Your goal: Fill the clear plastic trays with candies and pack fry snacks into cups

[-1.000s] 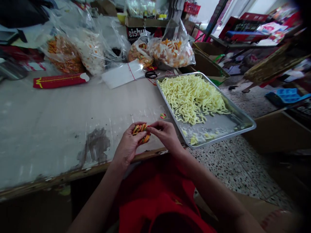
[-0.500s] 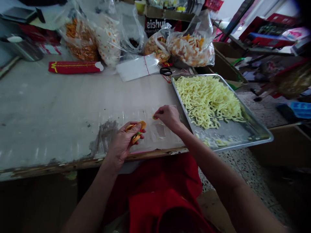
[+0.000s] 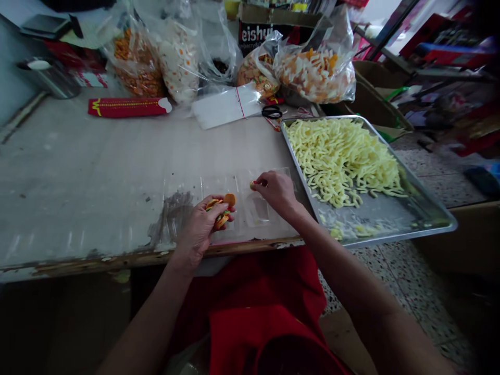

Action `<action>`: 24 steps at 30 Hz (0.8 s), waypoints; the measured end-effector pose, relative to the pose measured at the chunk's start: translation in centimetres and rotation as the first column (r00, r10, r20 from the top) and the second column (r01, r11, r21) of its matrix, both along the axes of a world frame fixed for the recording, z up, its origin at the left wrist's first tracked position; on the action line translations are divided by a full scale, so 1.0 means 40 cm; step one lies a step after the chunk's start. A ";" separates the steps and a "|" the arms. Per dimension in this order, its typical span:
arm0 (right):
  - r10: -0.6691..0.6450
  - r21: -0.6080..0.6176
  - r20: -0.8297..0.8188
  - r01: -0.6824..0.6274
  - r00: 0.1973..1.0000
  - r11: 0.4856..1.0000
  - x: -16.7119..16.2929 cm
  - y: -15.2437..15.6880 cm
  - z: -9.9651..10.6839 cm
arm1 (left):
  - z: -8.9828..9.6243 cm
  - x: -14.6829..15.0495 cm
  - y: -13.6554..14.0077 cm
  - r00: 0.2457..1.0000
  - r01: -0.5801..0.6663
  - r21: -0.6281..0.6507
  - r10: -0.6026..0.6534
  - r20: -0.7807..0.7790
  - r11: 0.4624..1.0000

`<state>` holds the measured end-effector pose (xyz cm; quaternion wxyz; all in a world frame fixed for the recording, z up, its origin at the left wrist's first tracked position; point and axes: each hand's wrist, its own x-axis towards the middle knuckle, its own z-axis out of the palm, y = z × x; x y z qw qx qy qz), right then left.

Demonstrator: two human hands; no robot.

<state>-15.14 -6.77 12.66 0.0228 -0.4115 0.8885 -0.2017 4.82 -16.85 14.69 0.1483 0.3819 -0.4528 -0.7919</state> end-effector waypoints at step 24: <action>0.419 -0.087 0.055 -0.413 0.906 0.906 0.140 -0.110 0.013 | 0.023 0.150 -0.107 0.993 -0.115 0.044 0.116 -0.026 0.992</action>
